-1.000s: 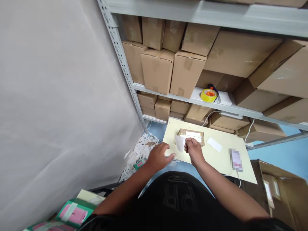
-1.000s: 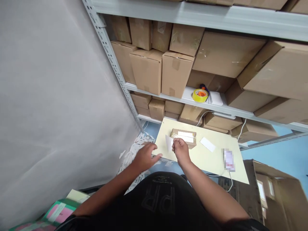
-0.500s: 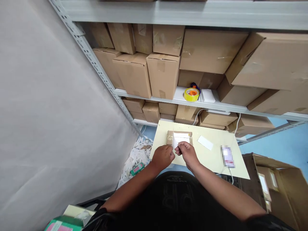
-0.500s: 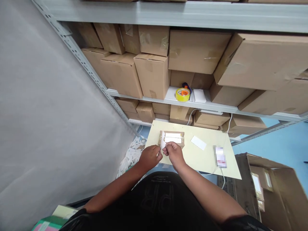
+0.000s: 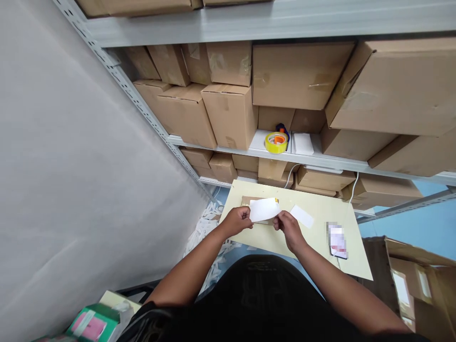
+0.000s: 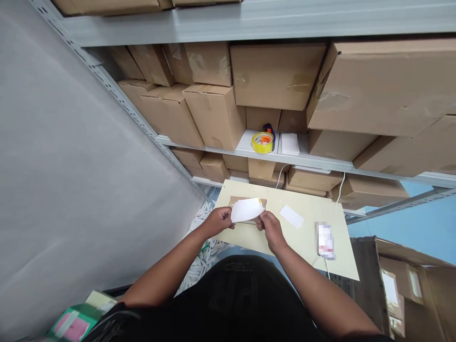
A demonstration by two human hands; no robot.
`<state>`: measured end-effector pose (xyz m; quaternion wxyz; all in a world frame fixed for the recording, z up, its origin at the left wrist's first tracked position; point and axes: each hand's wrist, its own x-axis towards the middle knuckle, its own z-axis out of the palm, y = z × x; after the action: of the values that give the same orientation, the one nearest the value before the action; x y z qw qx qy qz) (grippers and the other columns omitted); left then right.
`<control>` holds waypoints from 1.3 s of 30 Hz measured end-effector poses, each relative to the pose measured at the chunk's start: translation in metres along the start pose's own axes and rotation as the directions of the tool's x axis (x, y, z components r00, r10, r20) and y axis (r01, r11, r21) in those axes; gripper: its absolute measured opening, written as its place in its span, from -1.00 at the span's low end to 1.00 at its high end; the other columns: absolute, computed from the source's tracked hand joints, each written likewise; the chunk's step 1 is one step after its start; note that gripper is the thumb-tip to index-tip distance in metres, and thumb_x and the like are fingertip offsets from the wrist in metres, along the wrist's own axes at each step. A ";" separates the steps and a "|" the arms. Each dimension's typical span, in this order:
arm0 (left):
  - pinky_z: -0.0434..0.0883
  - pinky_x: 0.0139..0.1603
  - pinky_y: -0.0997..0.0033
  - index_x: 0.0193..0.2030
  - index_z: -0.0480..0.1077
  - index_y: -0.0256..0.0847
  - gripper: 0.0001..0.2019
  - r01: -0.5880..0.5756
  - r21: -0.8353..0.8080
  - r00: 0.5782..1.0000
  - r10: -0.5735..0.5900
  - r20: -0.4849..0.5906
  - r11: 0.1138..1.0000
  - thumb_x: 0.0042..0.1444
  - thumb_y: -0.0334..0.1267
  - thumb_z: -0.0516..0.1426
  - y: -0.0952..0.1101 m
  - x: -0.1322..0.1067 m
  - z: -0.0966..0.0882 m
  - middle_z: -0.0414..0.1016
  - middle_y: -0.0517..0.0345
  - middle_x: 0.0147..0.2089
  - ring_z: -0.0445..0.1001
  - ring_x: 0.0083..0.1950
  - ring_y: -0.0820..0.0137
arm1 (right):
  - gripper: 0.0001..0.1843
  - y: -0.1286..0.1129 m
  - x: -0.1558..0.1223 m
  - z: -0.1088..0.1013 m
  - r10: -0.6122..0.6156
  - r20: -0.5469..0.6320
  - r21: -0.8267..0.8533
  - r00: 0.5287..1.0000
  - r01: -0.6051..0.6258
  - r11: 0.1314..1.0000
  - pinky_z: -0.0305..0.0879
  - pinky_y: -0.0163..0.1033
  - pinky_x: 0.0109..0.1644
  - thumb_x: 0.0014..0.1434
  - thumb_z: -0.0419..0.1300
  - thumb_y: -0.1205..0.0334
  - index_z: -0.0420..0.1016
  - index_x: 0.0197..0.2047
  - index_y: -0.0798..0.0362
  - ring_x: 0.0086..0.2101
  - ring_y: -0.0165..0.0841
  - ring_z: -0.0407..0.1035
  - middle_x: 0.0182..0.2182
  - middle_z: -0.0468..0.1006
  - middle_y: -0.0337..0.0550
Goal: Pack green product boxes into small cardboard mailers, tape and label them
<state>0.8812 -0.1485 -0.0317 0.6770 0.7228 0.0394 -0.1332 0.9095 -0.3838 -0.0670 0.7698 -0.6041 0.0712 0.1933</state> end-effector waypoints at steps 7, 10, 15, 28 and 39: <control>0.51 -0.31 0.41 -0.47 0.28 -0.19 -0.81 0.099 -0.049 0.994 -0.096 0.059 0.994 -0.11 -0.27 0.25 -0.023 0.031 -0.015 0.52 0.24 -0.49 0.54 -0.46 0.44 | -0.60 0.005 0.013 0.006 -0.015 -0.144 -0.119 0.990 -0.002 0.993 0.14 -0.23 -0.40 0.11 0.29 -0.15 0.35 -0.49 -0.03 -0.53 -0.37 0.20 -0.56 0.40 -0.29; 0.49 -0.35 0.42 -0.47 0.25 -0.17 -0.74 0.113 -0.018 0.993 -0.113 0.024 0.993 0.03 -0.15 0.25 -0.035 0.042 -0.019 0.50 0.22 -0.51 0.53 -0.48 0.42 | -0.61 0.010 0.020 0.008 -0.112 -0.182 -0.307 0.977 0.052 0.950 0.12 -0.24 -0.37 0.12 0.27 -0.11 0.31 -0.53 -0.04 -0.50 -0.35 0.18 -0.58 0.34 -0.32; 0.50 -0.31 0.41 -0.41 0.30 -0.16 -0.71 0.176 0.375 0.976 -0.110 -0.190 0.910 0.28 -0.06 0.10 -0.048 0.062 -0.017 0.56 0.16 -0.45 0.58 -0.41 0.38 | -0.59 0.029 0.033 0.007 -0.197 -0.239 -0.543 0.951 0.037 0.839 0.12 -0.23 -0.34 0.17 0.18 -0.12 0.34 -0.57 -0.06 -0.48 -0.31 0.20 -0.62 0.32 -0.32; 0.43 0.04 0.12 -0.12 0.55 -0.30 -0.61 0.280 0.805 0.960 -0.159 -0.231 0.523 0.34 -0.05 0.02 -0.075 0.094 -0.012 0.61 -0.33 0.01 0.57 0.10 -0.03 | -0.61 0.070 0.069 0.000 -0.249 -0.204 -0.969 0.947 -0.159 0.189 0.15 -0.18 -0.21 0.37 0.00 0.11 0.59 -0.34 0.03 -0.17 -0.17 0.43 -0.22 0.62 0.00; 0.41 0.03 0.16 -0.08 0.52 -0.23 -0.63 0.295 0.823 0.955 -0.116 -0.274 0.486 0.38 -0.03 0.00 -0.087 0.088 -0.011 0.62 -0.22 -0.03 0.57 0.05 0.06 | -0.75 0.077 0.078 -0.009 -0.103 -0.375 -0.827 0.921 -0.282 0.486 0.21 -0.17 -0.24 0.17 0.19 0.00 0.47 -0.26 0.02 -0.21 -0.15 0.43 -0.21 0.54 0.02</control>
<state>0.9466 -0.1414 -0.1367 0.2047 0.9604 0.1165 -0.1488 0.9526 -0.3610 -0.1655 0.3185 -0.9291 0.1416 0.1238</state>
